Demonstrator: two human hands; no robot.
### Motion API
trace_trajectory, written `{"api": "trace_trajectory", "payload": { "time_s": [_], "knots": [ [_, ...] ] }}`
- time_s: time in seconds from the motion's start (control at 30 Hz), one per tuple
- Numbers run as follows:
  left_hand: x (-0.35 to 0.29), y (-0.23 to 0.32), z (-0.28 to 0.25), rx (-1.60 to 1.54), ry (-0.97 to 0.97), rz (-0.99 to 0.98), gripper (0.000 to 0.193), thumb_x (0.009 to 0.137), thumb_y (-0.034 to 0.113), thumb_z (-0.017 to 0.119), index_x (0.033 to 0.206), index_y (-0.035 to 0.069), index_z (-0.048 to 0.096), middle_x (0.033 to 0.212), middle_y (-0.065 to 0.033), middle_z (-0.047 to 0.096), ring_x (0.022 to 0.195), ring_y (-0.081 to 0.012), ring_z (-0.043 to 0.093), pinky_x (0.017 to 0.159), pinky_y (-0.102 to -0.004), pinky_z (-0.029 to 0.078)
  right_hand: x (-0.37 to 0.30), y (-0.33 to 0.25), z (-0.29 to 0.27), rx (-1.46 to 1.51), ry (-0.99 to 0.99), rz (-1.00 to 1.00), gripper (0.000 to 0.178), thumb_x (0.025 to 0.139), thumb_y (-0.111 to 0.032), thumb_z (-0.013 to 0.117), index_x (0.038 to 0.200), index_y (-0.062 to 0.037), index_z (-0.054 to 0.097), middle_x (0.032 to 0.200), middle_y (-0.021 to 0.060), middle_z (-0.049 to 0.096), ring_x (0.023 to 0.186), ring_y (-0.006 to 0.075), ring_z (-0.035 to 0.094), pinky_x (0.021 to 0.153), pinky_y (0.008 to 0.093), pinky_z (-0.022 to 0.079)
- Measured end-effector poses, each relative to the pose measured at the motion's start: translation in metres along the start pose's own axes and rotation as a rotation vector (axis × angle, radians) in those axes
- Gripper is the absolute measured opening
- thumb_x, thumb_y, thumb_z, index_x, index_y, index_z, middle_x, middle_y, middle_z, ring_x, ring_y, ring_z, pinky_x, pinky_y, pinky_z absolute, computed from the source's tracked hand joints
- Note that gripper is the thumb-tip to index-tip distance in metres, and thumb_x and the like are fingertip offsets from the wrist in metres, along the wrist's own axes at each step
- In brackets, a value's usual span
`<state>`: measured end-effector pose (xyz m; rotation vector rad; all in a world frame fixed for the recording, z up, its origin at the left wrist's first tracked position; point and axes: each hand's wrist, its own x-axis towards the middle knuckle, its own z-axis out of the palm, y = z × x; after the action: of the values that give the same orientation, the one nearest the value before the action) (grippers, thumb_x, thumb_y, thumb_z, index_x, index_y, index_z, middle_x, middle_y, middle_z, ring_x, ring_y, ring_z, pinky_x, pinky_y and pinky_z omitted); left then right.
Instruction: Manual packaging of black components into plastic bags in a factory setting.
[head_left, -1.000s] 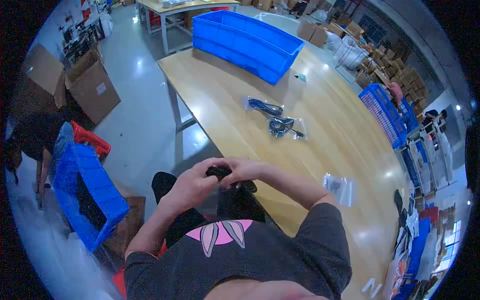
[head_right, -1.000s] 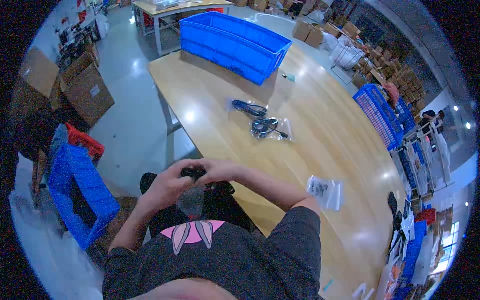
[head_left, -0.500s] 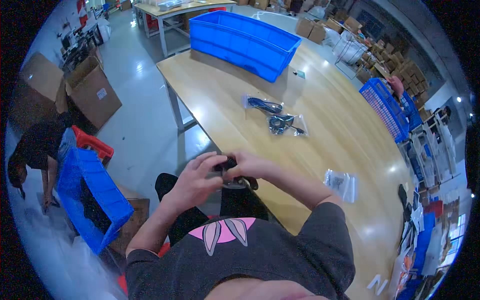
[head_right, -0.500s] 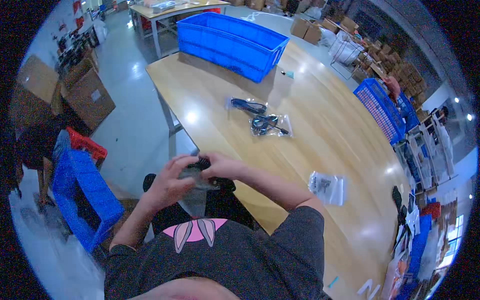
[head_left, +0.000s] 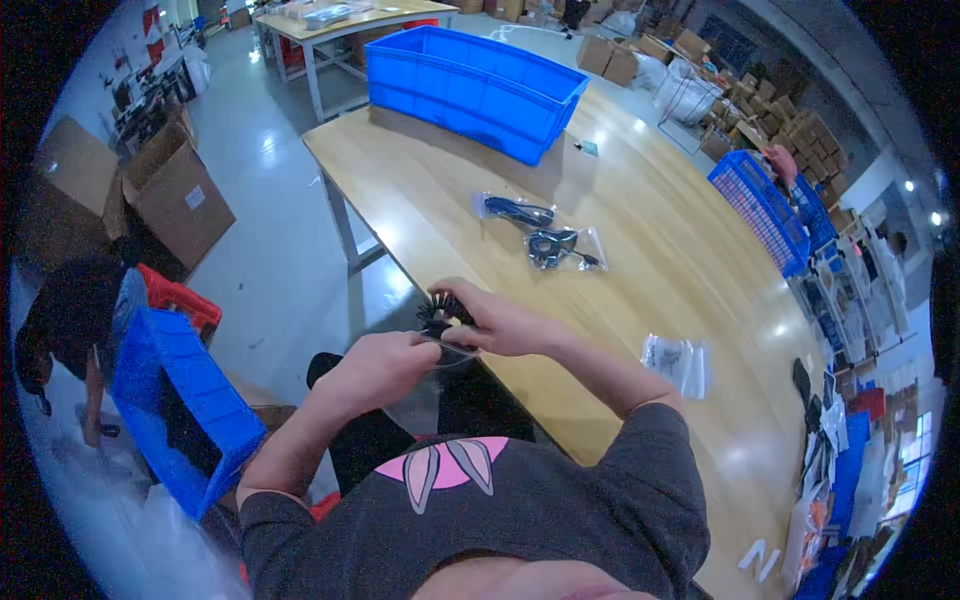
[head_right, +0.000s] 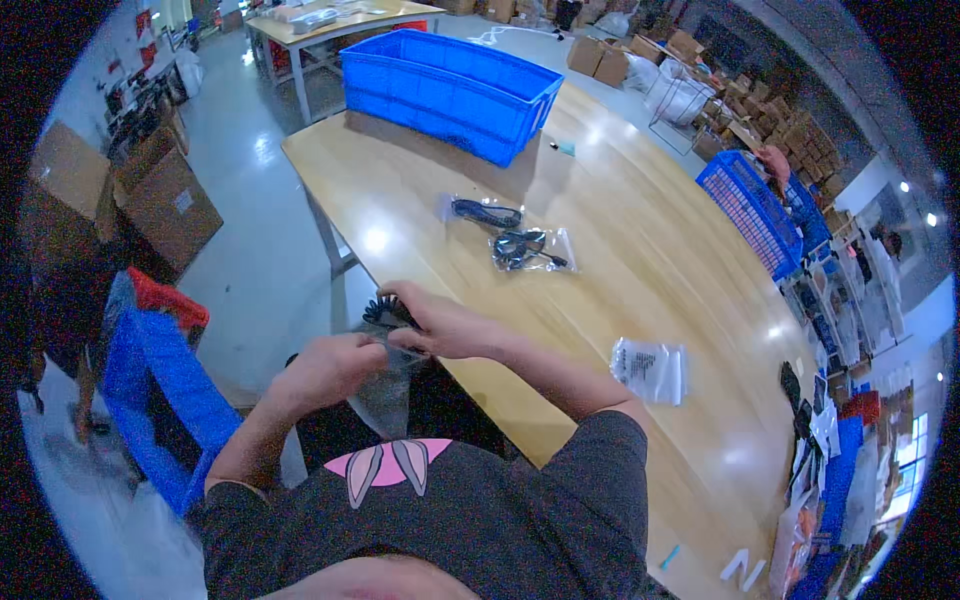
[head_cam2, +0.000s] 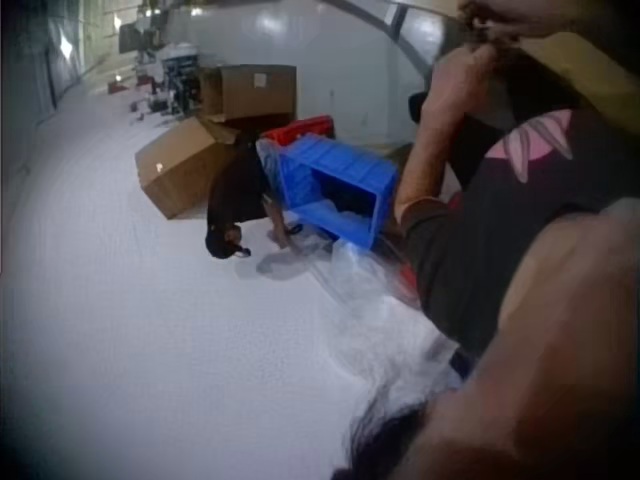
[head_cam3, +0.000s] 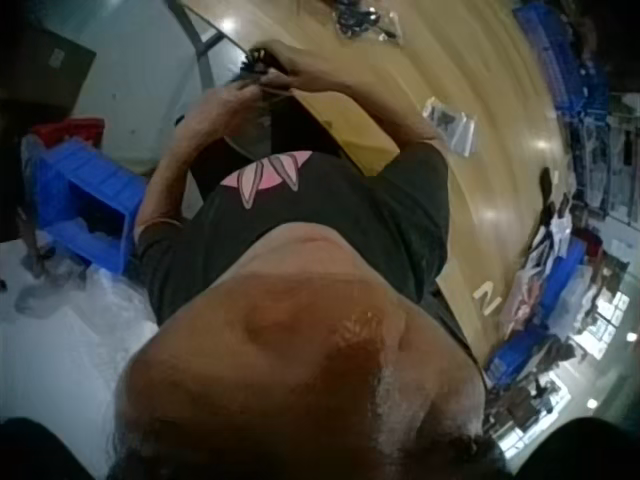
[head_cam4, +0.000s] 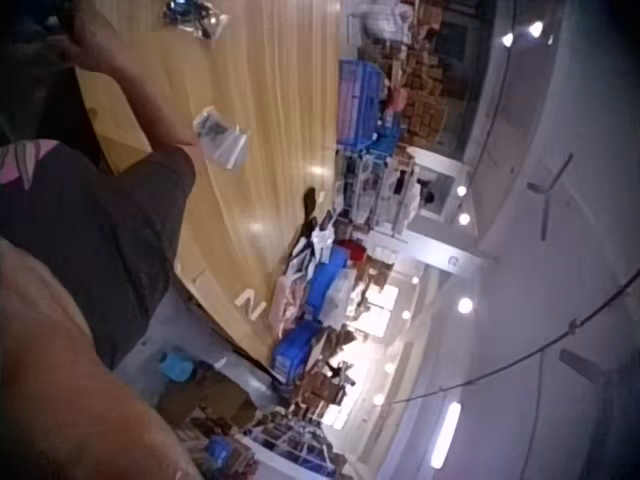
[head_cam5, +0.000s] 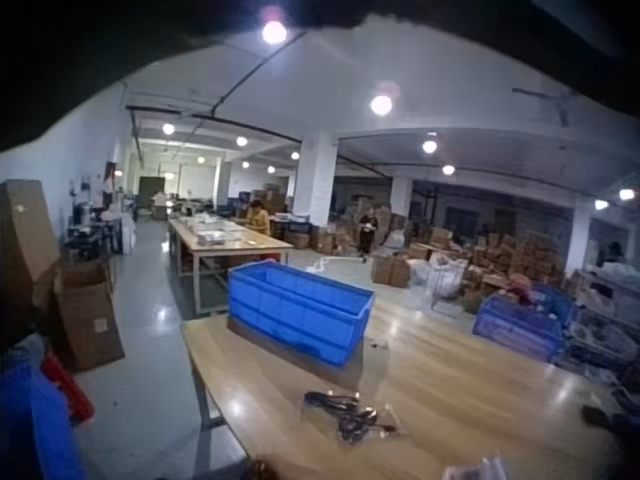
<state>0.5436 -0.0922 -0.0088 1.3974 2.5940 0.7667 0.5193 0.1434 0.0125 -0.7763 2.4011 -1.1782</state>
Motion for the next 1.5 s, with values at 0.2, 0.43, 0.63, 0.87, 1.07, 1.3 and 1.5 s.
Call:
{"api": "trace_trajectory", "payload": {
  "time_s": [0.2, 0.43, 0.63, 0.87, 1.07, 1.3, 1.5],
  "knots": [
    [0.001, -0.006, -0.004, -0.167, 0.051, -0.003, 0.009, 0.085, 0.007, 0.064, 0.092, 0.003, 0.058, 0.092, -0.0165, 0.062, 0.085, -0.0383, 0.063, 0.071, -0.0445, 0.05, -0.009, -0.019, -0.015, -0.453, -0.022, -0.212, 0.041, 0.088, -0.018, 0.069, 0.125, -0.0124, 0.053, 0.101, 0.0147, 0.053, 0.095, 0.0364, 0.06, 0.078, 0.0445, 0.049],
    [0.01, -0.012, -0.005, -0.364, 0.086, 0.031, 0.011, 0.085, 0.008, 0.066, 0.094, 0.003, 0.062, 0.1, -0.0154, 0.064, 0.091, -0.0372, 0.063, 0.078, -0.0415, 0.051, -0.012, -0.032, -0.029, -0.826, -0.234, -0.076, 0.029, 0.086, -0.014, 0.066, 0.113, -0.0084, 0.057, 0.102, 0.0169, 0.057, 0.088, 0.0377, 0.065, 0.07, 0.0475, 0.051],
    [0.022, 0.006, -0.001, -0.448, 0.008, 0.084, 0.011, 0.085, 0.006, 0.066, 0.095, 0.001, 0.064, 0.097, -0.0159, 0.066, 0.09, -0.0361, 0.064, 0.078, -0.0398, 0.051, -0.014, -0.069, -0.033, -0.776, -0.259, -0.166, 0.024, 0.083, 0.0, 0.059, 0.106, 0.0025, 0.051, 0.101, 0.0194, 0.057, 0.086, 0.0408, 0.065, 0.07, 0.0482, 0.051],
    [0.034, 0.006, 0.011, -0.439, 0.119, 0.093, 0.013, 0.087, 0.007, 0.066, 0.098, 0.0, 0.066, 0.094, -0.0167, 0.066, 0.089, -0.0357, 0.065, 0.08, -0.041, 0.051, -0.003, -0.073, -0.034, -0.767, -0.383, -0.058, 0.031, 0.085, -0.011, 0.065, 0.108, 0.0033, 0.049, 0.103, 0.022, 0.058, 0.094, 0.0419, 0.063, 0.078, 0.0479, 0.051],
    [0.058, 0.009, 0.006, -0.569, 0.255, -0.067, 0.025, 0.085, 0.006, 0.069, 0.109, 0.0, 0.066, 0.095, -0.0194, 0.068, 0.09, -0.0216, 0.067, 0.081, -0.034, 0.051, -0.001, -0.067, -0.057, -0.577, -0.066, -0.161, 0.039, 0.084, -0.029, 0.07, 0.092, 0.006, 0.057, 0.101, 0.0245, 0.055, 0.092, 0.0405, 0.061, 0.078, 0.045, 0.049],
    [0.07, -0.005, 0.016, -0.466, 0.179, -0.137, 0.024, 0.085, -0.002, 0.069, 0.109, -0.002, 0.067, 0.096, -0.0049, 0.069, 0.091, -0.0117, 0.061, 0.085, -0.0278, 0.049, -0.015, -0.058, -0.068, -0.556, -0.366, -0.043, 0.035, 0.085, -0.027, 0.066, 0.089, 0.0081, 0.062, 0.092, 0.0255, 0.061, 0.078, 0.0413, 0.065, 0.07, 0.0495, 0.052],
    [0.098, 0.03, 0.02, -0.666, 0.223, -0.004, 0.014, 0.081, -0.011, 0.066, 0.092, -0.002, 0.067, 0.089, -0.0049, 0.067, 0.083, -0.0109, 0.061, 0.077, -0.0257, 0.048, -0.016, -0.015, -0.081, -0.638, 0.265, -0.209, 0.031, 0.076, -0.013, 0.067, 0.091, 0.0129, 0.061, 0.089, 0.0272, 0.063, 0.076, 0.0408, 0.066, 0.068, 0.0478, 0.053]
  ]
}}
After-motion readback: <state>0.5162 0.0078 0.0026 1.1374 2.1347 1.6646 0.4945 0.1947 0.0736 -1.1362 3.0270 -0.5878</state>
